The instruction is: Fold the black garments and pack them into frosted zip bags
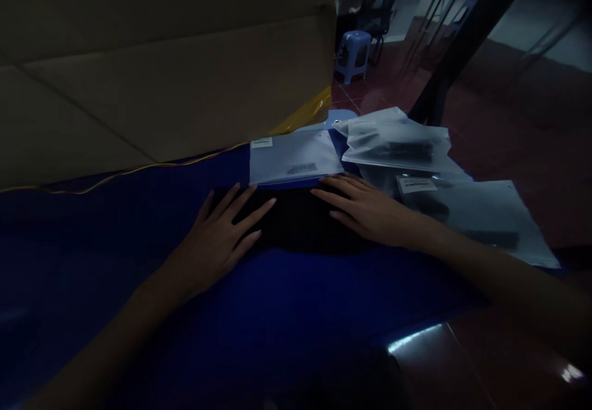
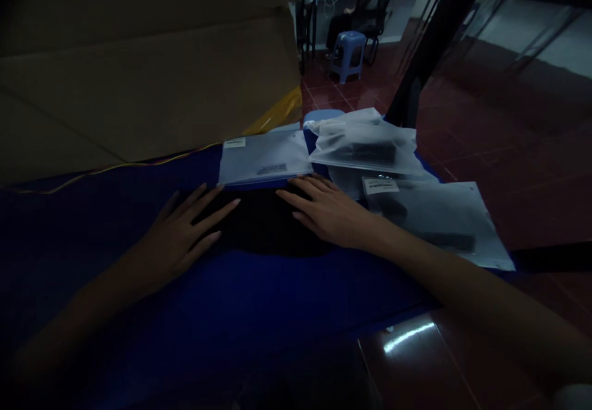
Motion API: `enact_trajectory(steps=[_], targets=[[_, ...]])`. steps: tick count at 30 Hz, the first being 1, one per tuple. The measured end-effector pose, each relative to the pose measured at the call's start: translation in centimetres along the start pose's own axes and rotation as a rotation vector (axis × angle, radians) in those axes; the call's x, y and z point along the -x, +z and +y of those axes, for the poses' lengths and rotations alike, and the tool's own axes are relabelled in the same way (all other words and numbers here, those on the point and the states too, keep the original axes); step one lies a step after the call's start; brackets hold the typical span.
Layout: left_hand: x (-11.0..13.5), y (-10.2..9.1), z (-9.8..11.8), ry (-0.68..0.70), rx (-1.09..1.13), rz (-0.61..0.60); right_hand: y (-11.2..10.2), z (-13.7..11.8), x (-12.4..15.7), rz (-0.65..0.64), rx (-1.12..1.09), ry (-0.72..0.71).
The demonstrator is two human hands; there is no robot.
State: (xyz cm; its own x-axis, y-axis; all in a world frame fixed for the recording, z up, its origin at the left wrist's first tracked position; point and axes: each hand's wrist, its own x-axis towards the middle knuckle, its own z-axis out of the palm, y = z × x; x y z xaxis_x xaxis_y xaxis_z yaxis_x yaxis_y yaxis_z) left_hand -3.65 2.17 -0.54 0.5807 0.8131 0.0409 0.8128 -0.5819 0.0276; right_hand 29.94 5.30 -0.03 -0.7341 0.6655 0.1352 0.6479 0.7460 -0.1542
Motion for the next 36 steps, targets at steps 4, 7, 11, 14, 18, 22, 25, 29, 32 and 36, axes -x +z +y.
enact_trajectory(steps=[4,7,11,14,18,22,25,29,32,36], targets=[[0.3,-0.1,0.0,-0.018,-0.001,-0.024,0.0,0.1,0.0,0.003,0.031,0.017],[0.2,-0.2,0.2,-0.025,0.009,-0.028,-0.1,0.3,-0.1,0.071,0.027,0.058],[0.1,-0.1,0.2,-0.016,0.031,-0.025,-0.3,0.6,-0.3,0.084,-0.044,0.142],[0.1,0.0,0.3,-0.009,0.039,-0.02,-0.7,0.6,-0.5,0.05,-0.145,0.19],[0.3,0.0,0.3,-0.004,0.038,-0.012,-1.7,0.5,-0.5,0.048,-0.446,0.233],[0.3,0.0,0.4,-0.001,0.028,-0.015,-2.5,0.7,-0.4,0.051,-0.763,0.25],[0.3,-0.1,0.5,0.001,0.035,-0.012,-2.5,0.9,-0.4,0.071,-0.817,0.317],[0.3,-0.8,0.5,0.035,0.055,0.005,-2.0,1.3,-0.3,0.143,-0.654,0.385],[0.3,-1.4,0.2,0.063,0.063,0.007,-2.0,1.6,-0.3,0.13,-0.625,0.39],[0.3,-1.5,-0.5,0.086,0.077,-0.023,-2.8,1.6,-0.3,0.047,-0.799,0.448]])
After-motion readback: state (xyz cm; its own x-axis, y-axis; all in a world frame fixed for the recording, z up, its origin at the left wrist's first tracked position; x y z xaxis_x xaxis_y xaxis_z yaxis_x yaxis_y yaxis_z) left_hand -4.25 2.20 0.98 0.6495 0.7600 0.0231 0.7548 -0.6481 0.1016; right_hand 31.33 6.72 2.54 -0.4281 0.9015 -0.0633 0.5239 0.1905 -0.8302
